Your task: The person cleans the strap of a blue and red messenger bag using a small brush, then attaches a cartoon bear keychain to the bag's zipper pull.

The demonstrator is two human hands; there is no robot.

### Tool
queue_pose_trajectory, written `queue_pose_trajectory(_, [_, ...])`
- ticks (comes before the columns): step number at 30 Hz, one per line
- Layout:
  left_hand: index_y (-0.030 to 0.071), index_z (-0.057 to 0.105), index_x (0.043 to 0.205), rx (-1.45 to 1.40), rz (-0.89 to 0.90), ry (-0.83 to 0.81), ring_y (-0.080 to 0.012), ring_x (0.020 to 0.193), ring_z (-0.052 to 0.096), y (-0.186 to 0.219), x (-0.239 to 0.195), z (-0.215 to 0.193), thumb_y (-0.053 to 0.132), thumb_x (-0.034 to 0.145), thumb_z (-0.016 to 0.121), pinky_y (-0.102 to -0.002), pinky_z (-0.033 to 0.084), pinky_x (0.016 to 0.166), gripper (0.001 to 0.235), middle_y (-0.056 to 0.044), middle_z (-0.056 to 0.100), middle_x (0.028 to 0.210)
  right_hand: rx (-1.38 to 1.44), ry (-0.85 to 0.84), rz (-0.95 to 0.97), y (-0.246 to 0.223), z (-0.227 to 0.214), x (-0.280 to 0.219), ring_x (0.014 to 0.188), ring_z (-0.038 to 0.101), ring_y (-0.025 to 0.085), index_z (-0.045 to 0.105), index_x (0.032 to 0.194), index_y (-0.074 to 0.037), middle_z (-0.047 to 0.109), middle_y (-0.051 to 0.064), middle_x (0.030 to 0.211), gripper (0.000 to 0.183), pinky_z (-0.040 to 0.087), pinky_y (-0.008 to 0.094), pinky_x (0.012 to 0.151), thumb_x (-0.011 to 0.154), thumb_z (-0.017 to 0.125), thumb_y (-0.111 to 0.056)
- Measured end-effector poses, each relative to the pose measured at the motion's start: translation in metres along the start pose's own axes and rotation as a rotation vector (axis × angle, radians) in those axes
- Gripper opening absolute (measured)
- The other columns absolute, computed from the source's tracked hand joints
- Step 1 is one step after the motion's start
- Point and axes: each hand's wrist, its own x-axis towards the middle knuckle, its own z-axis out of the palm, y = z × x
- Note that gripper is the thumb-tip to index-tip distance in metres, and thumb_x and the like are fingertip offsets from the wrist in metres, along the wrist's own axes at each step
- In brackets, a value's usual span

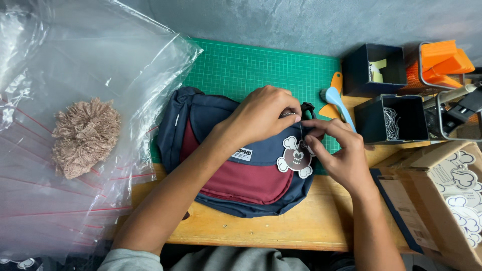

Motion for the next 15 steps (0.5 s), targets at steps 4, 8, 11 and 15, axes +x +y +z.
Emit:
queue_pose_trajectory(4, [0.010,0.083,0.090,-0.036,0.057,0.028,-0.0413,0.086,0.078,0.005,0.002,0.007,0.012,0.094,0.078,-0.051,0.062,0.080,0.006,-0.013,0.075,0.083,-0.001,0.112,0.002,0.000,0.003,0.004,0.091,0.071,0.027,0.081,0.132,-0.004,0.083,0.009,0.105,0.030,0.051,0.041,0.091,0.104,0.091,-0.006])
queue_pose_trajectory(8, [0.011,0.081,0.092,-0.071,0.085,0.022,-0.0413,0.089,0.079,0.009,0.002,0.016,0.012,0.094,0.079,-0.052,0.062,0.079,0.002,-0.012,0.076,0.083,0.101,0.126,0.103,0.004,0.011,0.002,0.097,0.072,0.022,0.064,0.154,-0.004,0.084,0.010,0.106,0.063,0.049,0.040,0.103,0.098,0.093,-0.004])
queue_pose_trajectory(11, [0.013,0.081,0.094,-0.068,0.053,0.026,-0.0410,0.089,0.081,0.004,0.003,0.013,0.012,0.093,0.080,-0.053,0.062,0.079,0.001,-0.011,0.079,0.082,0.105,0.164,0.151,0.016,0.008,0.001,0.092,0.075,0.017,0.072,0.150,-0.009,0.085,0.004,0.098,0.056,0.049,0.035,0.102,0.099,0.092,0.001])
queue_pose_trajectory(15, [0.015,0.082,0.106,-0.073,0.035,0.062,-0.0406,0.095,0.082,0.005,0.001,0.000,0.010,0.095,0.081,-0.052,0.063,0.084,0.012,-0.009,0.083,0.088,0.081,0.178,0.148,0.011,0.004,0.002,0.098,0.078,0.019,0.075,0.147,-0.008,0.086,0.007,0.100,0.050,0.049,0.034,0.102,0.101,0.092,0.001])
